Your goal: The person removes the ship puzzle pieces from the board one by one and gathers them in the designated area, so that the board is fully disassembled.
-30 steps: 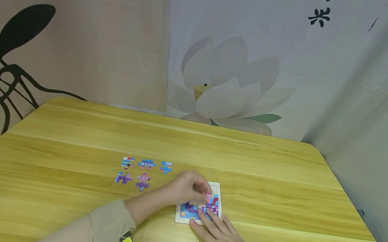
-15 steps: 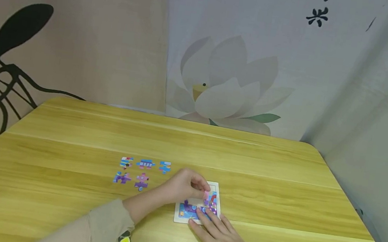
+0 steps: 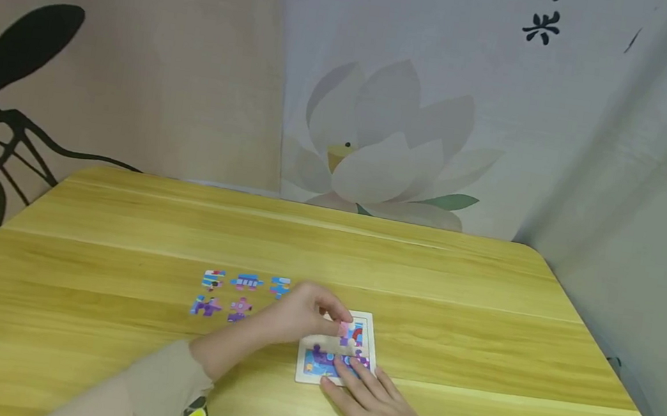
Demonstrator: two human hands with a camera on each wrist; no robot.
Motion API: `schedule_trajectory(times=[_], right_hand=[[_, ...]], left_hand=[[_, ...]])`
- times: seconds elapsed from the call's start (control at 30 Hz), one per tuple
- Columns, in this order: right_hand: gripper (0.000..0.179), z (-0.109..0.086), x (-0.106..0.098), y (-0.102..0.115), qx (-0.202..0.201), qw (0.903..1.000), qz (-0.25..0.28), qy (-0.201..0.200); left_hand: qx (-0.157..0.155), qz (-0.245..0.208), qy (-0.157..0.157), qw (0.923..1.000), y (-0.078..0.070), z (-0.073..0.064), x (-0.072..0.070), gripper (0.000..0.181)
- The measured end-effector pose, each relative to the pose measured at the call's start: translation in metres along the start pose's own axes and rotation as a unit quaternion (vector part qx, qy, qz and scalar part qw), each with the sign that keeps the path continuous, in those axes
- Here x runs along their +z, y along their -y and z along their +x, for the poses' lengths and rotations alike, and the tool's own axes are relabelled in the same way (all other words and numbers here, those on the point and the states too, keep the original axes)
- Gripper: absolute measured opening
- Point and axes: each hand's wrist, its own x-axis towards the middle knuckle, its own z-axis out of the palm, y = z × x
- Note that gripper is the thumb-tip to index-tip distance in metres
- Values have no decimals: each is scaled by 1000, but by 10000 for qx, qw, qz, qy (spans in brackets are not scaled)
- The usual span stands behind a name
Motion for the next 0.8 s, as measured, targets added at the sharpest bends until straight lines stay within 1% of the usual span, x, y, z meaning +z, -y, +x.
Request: schedule_trajectory(times=[0.13,0.27,0.33,0.43,0.63,0.8], right_hand=[[63,0,-1,1,38,10000,71,3],[63,0,0,1,60,10000,14,-25],[63,0,-1,2,27,9999,-113,-62],[63,0,-1,1,3,9998,-162,-66],[63,1,-2,2,23,10000,-91,11],[63,1,-1,2,35,9999,-132,8]], left_hand=[[25,76,-51,10000,-4,-3,-8,9],[-1,184,-136,9997,-7,-6,-16,9],[34,254,-146,9996,-7,-8,-21,7],[23,239,-147,9996,-8,-12,-29,7],[-127,-11,-131,9998,-5,-20,-43,8],[-232,159,-104,9995,0,-27,-53,7]])
